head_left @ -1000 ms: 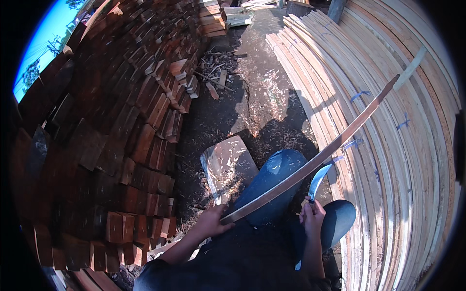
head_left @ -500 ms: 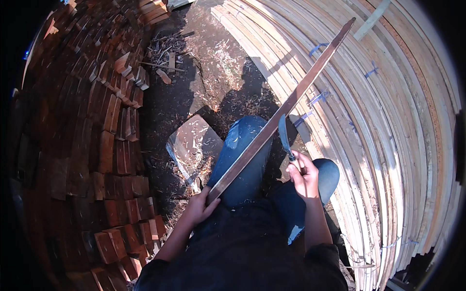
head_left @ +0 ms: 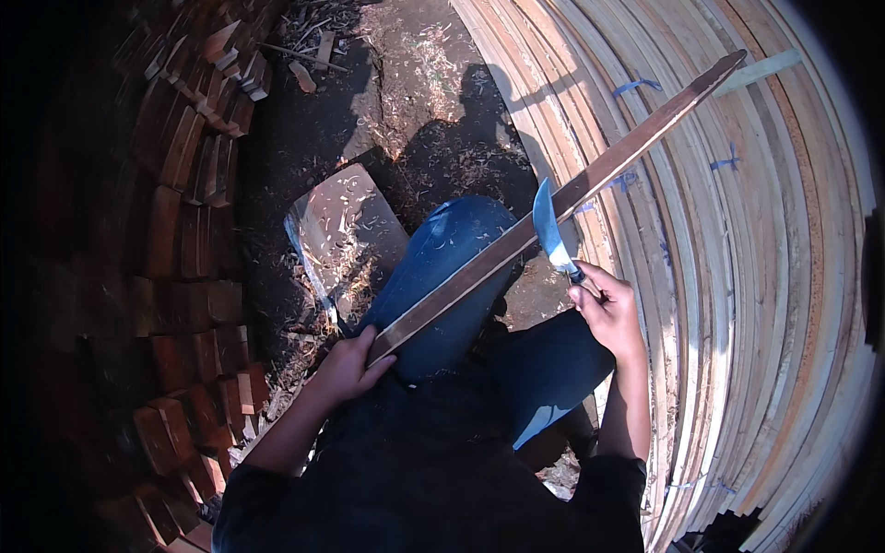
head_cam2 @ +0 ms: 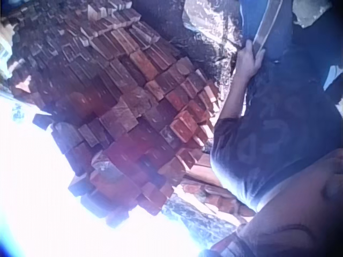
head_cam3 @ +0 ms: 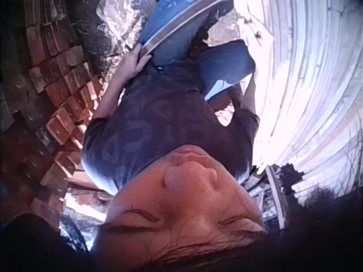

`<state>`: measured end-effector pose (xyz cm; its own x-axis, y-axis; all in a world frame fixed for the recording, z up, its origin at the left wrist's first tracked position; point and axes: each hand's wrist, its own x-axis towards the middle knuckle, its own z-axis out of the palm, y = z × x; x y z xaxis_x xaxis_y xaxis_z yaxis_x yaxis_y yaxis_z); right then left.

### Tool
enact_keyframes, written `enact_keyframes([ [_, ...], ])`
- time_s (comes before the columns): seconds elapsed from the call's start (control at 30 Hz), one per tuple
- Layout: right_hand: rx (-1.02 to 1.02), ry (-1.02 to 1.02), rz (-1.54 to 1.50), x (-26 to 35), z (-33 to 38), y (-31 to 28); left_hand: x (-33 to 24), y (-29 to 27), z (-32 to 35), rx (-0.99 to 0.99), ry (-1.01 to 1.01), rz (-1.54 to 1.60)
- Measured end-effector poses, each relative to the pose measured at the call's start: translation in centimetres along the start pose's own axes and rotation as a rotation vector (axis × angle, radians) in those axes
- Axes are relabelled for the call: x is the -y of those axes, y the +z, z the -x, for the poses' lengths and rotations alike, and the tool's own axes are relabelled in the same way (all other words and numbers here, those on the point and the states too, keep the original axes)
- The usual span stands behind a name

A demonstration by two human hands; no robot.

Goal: The person sits on the ground and uses a curved knife to shave a long piece of wood held between their legs. They repeatedly scrape the knife along the wood's surface to remove thin shavings.

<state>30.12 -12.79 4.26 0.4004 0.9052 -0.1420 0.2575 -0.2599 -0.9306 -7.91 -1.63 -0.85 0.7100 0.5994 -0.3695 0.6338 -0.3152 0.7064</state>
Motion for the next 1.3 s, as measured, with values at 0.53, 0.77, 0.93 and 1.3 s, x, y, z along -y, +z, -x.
enact_keyframes([
  [0.53,0.144,-0.185,0.483,2.1,0.4,-0.5,0.6,0.3,-0.9,0.050,0.015,0.037],
  [0.77,0.179,0.042,0.417,1.0,0.8,-0.4,0.6,-0.4,-1.4,0.113,-0.015,0.059],
  [0.93,-0.090,0.000,0.034,2.0,-0.7,-1.0,0.8,-0.3,-1.6,0.095,0.008,0.105],
  [1.3,0.358,-0.330,0.571,0.6,-1.2,-0.7,0.8,-0.2,-1.3,0.081,0.018,0.104],
])
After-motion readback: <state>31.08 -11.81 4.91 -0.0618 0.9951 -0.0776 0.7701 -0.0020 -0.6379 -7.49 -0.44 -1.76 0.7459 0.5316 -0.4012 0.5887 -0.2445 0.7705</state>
